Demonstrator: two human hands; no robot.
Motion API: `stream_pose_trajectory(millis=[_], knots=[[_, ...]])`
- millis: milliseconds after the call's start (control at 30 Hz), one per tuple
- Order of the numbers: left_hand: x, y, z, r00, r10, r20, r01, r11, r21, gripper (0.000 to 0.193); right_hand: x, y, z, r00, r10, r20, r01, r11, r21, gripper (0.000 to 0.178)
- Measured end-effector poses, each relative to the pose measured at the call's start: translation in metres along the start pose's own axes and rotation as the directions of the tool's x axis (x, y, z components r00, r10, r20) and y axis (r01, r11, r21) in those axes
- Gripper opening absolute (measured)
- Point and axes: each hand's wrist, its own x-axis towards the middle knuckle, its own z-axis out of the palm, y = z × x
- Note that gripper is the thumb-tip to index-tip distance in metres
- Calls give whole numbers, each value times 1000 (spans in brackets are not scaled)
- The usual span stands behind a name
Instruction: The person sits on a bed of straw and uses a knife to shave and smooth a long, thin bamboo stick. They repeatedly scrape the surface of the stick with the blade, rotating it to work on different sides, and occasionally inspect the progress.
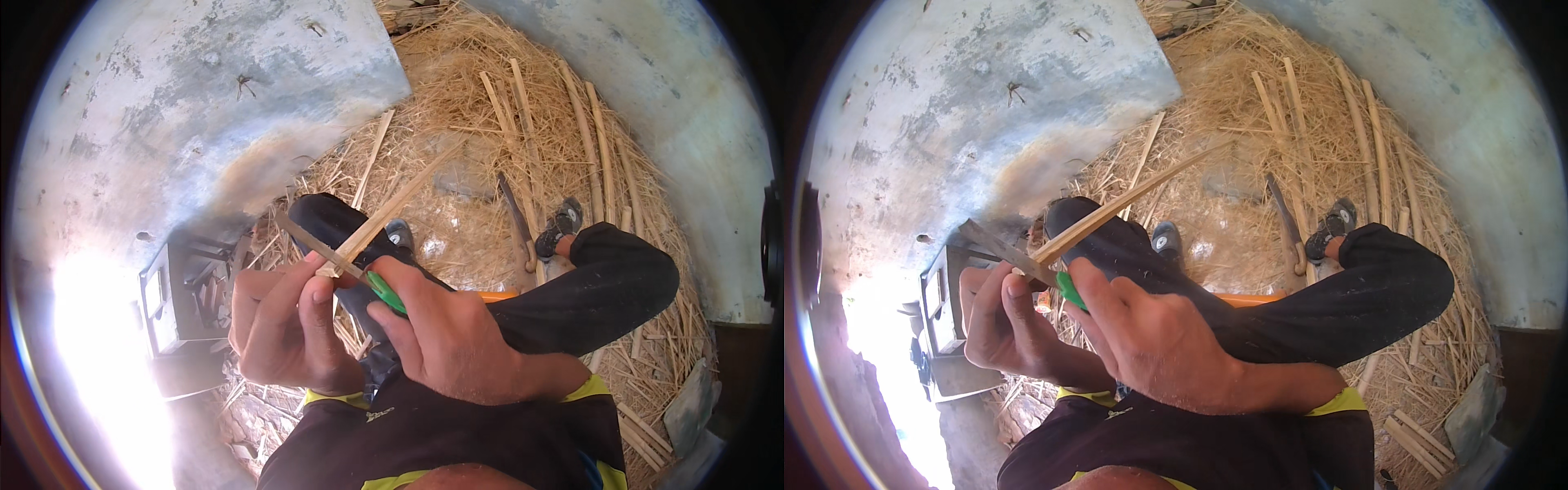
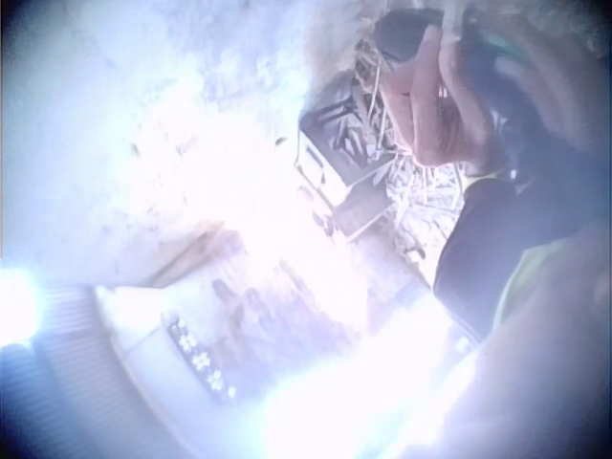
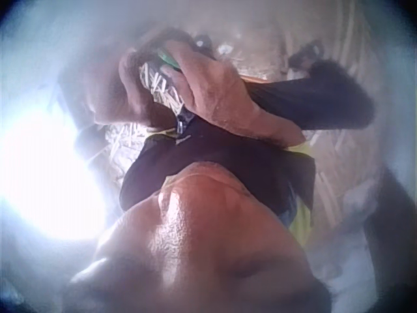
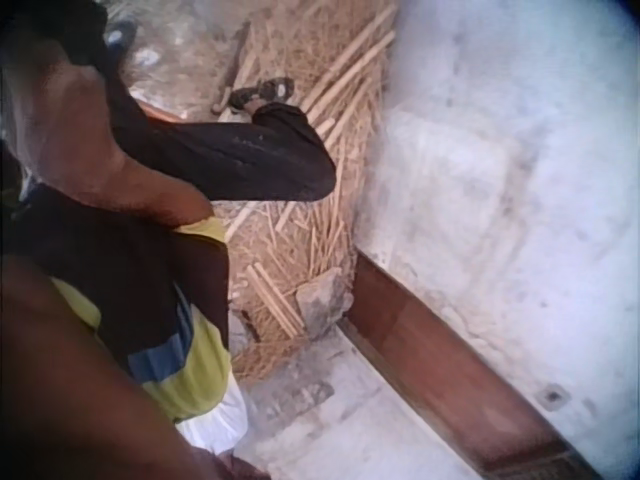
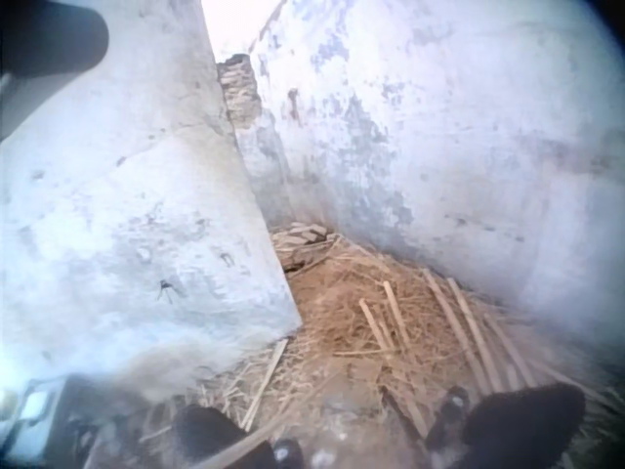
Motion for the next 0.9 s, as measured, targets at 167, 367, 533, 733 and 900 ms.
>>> stream_pose_trajectory(millis=[167, 367, 533, 733, 900], knots=[[-5, 11, 6, 989, -126, -71, 120, 990, -78, 12, -5, -6, -4, 1000, -20, -9, 19, 991, -132, 32], [-9, 9, 0, 1000, -18, -18, 18, 1000, -25, 11, -12, 2, 3, 993, -75, -95, 50, 968, -245, 29], [-10, 13, 4, 992, -107, -75, 104, 994, -39, 10, -13, 25, 12, 993, -57, -107, 13, 926, -377, 23], [-7, 4, 1, 984, -129, -123, 125, 991, -41, 8, -9, 80, 30, 978, -8, -207, -86, 892, -444, 17], [-5, 2, 6, 977, -145, -159, 123, 983, -137, 8, -42, 145, 8, 896, 403, -185, -443, 801, -403, 19]])
